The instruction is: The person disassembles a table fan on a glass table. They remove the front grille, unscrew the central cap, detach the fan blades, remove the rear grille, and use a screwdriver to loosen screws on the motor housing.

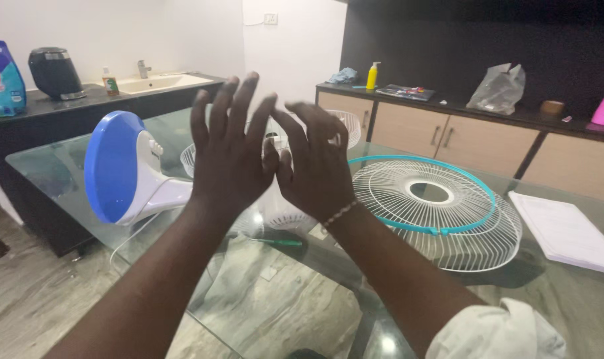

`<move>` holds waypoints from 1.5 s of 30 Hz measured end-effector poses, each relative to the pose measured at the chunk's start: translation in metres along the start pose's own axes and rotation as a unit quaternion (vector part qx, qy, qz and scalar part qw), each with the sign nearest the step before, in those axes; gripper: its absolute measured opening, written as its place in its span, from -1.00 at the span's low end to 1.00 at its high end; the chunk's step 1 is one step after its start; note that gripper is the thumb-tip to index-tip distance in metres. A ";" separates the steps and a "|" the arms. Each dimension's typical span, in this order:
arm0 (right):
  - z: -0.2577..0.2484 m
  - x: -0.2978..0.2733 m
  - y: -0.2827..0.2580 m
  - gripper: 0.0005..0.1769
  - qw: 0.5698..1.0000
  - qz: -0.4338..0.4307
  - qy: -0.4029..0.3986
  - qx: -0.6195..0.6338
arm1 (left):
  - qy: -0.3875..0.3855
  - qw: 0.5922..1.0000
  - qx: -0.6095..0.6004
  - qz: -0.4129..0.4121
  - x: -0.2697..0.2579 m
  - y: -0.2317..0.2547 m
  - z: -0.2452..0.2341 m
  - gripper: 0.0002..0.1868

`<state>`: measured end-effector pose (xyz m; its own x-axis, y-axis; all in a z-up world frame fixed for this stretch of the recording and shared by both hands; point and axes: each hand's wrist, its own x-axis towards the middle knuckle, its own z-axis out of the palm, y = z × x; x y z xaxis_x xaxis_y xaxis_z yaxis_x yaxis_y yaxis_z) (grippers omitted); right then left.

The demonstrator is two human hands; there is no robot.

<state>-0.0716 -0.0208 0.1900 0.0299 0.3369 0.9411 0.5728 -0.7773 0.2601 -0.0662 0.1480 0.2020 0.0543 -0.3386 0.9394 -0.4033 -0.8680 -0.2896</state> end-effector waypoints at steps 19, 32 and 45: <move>0.036 0.061 0.029 -0.57 0.876 0.163 -0.432 -0.139 | -0.284 0.953 -0.058 -0.083 -0.001 -0.043 0.044 -0.46; 0.060 0.069 0.057 -0.74 0.895 0.144 -0.419 -0.056 | -0.303 0.924 -0.119 -0.200 -0.012 -0.048 0.057 -0.51; 0.038 0.051 0.045 -0.66 0.906 0.132 -0.395 0.072 | -0.311 0.919 -0.128 -0.206 -0.023 -0.052 0.038 -0.59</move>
<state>-0.0129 -0.0186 0.2411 0.7261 0.4678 0.5040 0.5590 -0.8284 -0.0363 -0.0120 0.1870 0.1884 0.7298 -0.2109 0.6503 -0.4282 -0.8826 0.1943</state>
